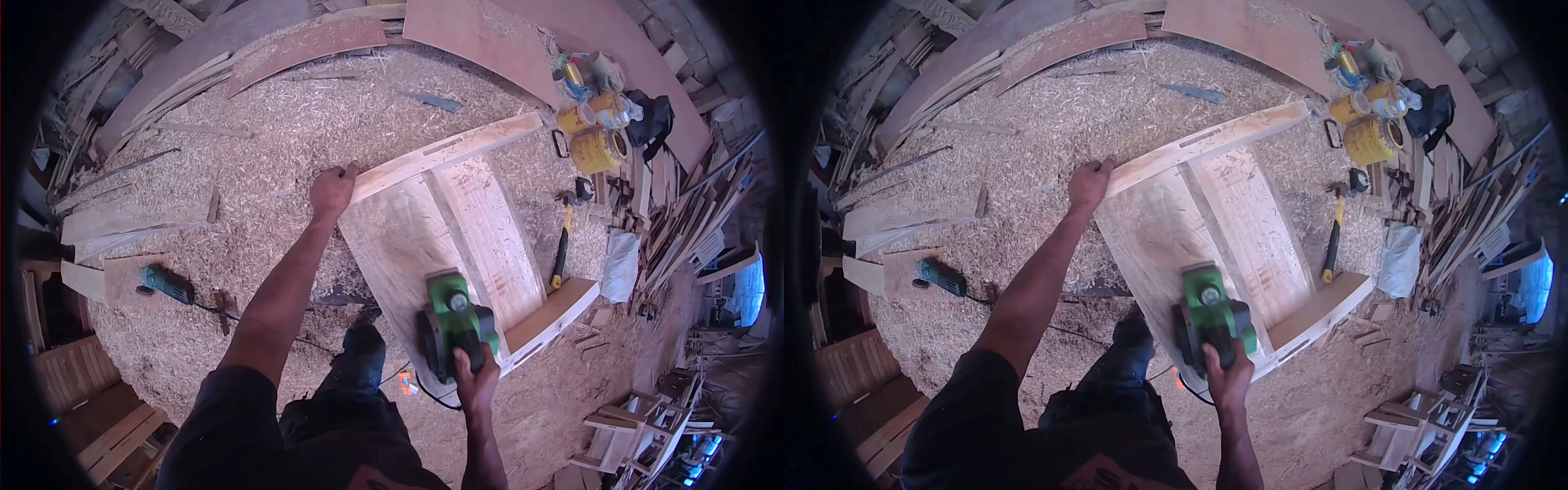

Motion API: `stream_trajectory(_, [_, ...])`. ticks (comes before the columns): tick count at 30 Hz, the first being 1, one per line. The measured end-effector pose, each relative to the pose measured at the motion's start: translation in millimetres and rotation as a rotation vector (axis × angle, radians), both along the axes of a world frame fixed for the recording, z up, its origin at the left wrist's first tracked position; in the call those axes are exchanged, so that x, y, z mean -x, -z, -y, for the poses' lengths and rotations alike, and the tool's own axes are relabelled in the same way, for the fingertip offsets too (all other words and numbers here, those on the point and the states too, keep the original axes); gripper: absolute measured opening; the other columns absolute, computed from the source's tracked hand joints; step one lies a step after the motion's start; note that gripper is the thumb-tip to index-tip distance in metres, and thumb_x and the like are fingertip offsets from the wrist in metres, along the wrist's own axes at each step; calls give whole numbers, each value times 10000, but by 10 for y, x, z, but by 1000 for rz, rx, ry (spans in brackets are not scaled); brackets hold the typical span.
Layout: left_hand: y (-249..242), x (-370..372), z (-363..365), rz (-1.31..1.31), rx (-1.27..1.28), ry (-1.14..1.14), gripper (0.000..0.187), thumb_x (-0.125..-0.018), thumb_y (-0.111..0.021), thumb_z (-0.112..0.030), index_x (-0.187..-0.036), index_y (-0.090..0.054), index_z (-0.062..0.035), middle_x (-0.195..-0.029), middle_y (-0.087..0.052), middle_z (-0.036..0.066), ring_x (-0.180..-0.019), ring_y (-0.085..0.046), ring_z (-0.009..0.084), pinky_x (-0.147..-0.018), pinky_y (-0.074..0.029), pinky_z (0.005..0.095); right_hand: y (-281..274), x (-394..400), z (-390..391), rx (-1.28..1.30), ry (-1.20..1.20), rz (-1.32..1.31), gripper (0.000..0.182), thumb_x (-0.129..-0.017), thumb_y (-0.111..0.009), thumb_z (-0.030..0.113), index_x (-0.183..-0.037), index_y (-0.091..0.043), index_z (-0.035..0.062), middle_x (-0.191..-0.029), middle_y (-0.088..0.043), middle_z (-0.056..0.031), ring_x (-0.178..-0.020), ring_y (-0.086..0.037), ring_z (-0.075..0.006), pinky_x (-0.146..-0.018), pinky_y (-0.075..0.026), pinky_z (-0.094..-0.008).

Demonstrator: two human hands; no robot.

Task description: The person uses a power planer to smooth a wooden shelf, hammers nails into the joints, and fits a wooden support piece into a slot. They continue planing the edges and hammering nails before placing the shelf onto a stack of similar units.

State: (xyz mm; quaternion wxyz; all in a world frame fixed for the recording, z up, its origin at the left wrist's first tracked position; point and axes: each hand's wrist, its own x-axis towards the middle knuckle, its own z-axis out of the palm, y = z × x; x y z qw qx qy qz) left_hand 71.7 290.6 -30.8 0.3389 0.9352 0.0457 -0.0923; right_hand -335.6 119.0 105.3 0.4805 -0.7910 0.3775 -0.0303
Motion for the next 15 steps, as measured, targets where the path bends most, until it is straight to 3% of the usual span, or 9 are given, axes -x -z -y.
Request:
stream_trajectory(5, [23, -4, 5, -31, -21, 15, 639, -985, -502, -626, -1062, -799, -65, -1078, -762, 254, -1039, -724, 437, -949, -545, 506, 4, -175, 61, 72, -77, -2, 418, -1001, -763, 308, -1101, -657, -84, -847, -749, -232, -785, -732, -233, -697, -569, -395])
stream_trajectory(11, [-50, 19, 18, -32, -55, 7, 631, -990, -488, -615, -1074, -794, -71, -1077, -760, 250, -1033, -726, 435, -940, -552, 512, -30, -1089, 8, 71, -63, 37, 481, -998, -769, 351, -1122, -664, -101, -809, -733, -238, -739, -709, -225, -661, -555, -399])
stream_trajectory(15, [-49, 22, 14, -34, -72, 19, 636, -997, -472, -614, -1065, -792, -70, -1079, -759, 250, -1034, -726, 434, -935, -554, 520, -43, -1670, -9, 156, -91, 147, 452, -967, -803, 340, -1078, -680, -81, -830, -733, -286, -771, -770, -377, -689, -573, -445])
